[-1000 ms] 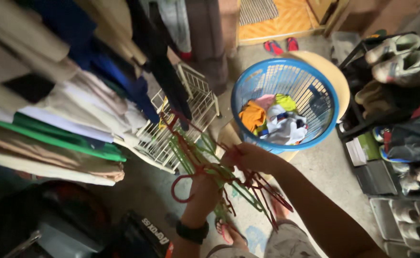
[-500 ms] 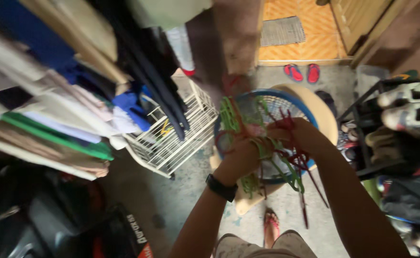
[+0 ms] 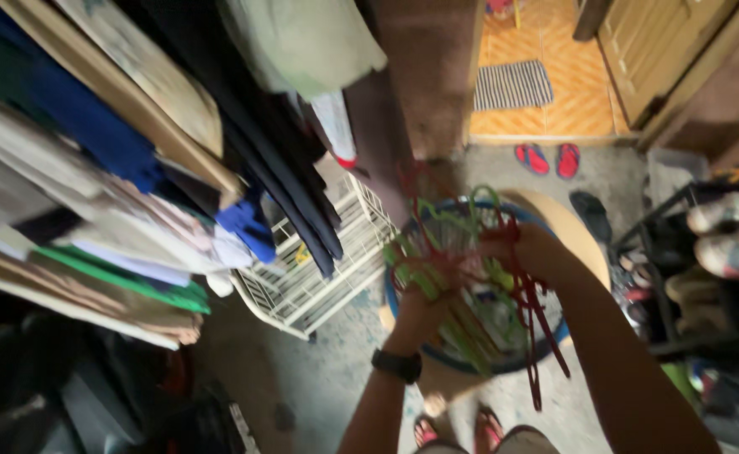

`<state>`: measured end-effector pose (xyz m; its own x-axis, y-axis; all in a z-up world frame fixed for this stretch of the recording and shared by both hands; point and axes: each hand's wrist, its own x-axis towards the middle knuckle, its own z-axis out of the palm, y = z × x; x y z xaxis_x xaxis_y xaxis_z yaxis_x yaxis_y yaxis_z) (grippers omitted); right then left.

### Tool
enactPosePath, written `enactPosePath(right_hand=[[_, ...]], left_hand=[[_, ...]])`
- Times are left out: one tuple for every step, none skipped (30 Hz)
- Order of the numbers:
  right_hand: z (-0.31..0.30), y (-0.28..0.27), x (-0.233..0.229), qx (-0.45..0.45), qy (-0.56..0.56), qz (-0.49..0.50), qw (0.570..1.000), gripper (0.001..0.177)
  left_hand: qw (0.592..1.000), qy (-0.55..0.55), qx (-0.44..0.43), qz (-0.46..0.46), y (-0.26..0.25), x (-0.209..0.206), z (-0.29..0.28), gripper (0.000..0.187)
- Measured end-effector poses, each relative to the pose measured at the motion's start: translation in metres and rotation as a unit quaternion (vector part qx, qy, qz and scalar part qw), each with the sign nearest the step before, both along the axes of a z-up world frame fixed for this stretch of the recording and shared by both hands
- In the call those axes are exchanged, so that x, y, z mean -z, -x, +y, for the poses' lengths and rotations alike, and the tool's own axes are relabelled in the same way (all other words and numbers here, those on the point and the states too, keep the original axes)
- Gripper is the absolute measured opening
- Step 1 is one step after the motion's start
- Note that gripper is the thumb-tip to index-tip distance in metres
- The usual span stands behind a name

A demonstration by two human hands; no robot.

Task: The person gathers tangled plastic hangers from a wire rack, untangles them, and places them into a blue laundry basket. The person then picks up a white shirt with a dark collar from a hanging rack and places it into the basket.

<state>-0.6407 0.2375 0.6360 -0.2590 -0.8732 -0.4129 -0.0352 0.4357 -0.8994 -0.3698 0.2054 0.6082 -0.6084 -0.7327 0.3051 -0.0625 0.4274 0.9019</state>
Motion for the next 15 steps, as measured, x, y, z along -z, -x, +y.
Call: enactPosePath(right_hand=[[-0.001, -0.002, 0.001, -0.018, -0.001, 0.008, 1.000, 0.037], [-0.002, -0.003, 0.002, -0.035, -0.001, 0.016, 0.999, 0.036], [-0.002, -0.006, 0.005, -0.052, -0.003, 0.022, 0.998, 0.036], [-0.007, -0.011, 0.009, -0.068, 0.018, -0.001, 0.998, 0.036], [-0.008, -0.019, 0.015, -0.085, 0.032, -0.023, 0.996, 0.036], [-0.009, -0.024, 0.020, -0.101, 0.047, -0.046, 0.993, 0.036], [-0.007, -0.029, 0.022, -0.100, 0.014, -0.019, 0.995, 0.035], [-0.007, -0.037, 0.022, -0.099, -0.018, 0.009, 0.995, 0.035], [-0.015, -0.044, 0.019, -0.100, -0.044, 0.039, 0.993, 0.035], [-0.018, -0.049, 0.013, -0.104, -0.015, 0.063, 0.992, 0.037], [-0.019, -0.052, 0.008, -0.111, 0.015, 0.088, 0.990, 0.040], [-0.023, -0.054, 0.006, -0.118, 0.046, 0.111, 0.986, 0.043], [-0.025, -0.053, 0.006, -0.163, 0.104, -0.089, 0.977, 0.034], [-0.030, -0.049, 0.007, -0.196, 0.156, -0.286, 0.925, 0.038], [-0.036, -0.041, 0.008, -0.218, 0.200, -0.470, 0.831, 0.052]], left_hand=[[0.997, -0.056, 0.007, 0.050, 0.000, 0.014, -0.005, 0.023], [0.989, -0.113, 0.015, 0.099, 0.002, 0.028, -0.010, 0.022], [0.974, -0.170, 0.024, 0.146, 0.004, 0.041, -0.012, 0.021], [0.981, -0.152, 0.028, 0.117, 0.011, 0.050, -0.018, 0.027], [0.979, -0.167, 0.025, 0.111, 0.016, 0.058, -0.019, 0.029], [0.977, -0.181, 0.021, 0.108, 0.020, 0.061, -0.019, 0.030], [0.954, -0.272, -0.015, 0.125, 0.023, 0.060, -0.014, 0.031], [0.920, -0.359, -0.051, 0.147, 0.023, 0.056, -0.011, 0.032], [0.888, -0.422, -0.083, 0.164, 0.026, 0.047, -0.012, 0.034], [0.877, -0.440, -0.105, 0.163, 0.028, 0.038, -0.016, 0.035], [0.863, -0.459, -0.135, 0.165, 0.030, 0.030, -0.019, 0.037], [0.840, -0.488, -0.168, 0.171, 0.034, 0.023, -0.020, 0.034], [0.844, -0.476, -0.171, 0.179, 0.038, 0.021, -0.016, 0.030], [0.848, -0.464, -0.175, 0.188, 0.037, 0.019, -0.015, 0.026], [0.852, -0.451, -0.179, 0.197, 0.036, 0.016, -0.017, 0.023]])
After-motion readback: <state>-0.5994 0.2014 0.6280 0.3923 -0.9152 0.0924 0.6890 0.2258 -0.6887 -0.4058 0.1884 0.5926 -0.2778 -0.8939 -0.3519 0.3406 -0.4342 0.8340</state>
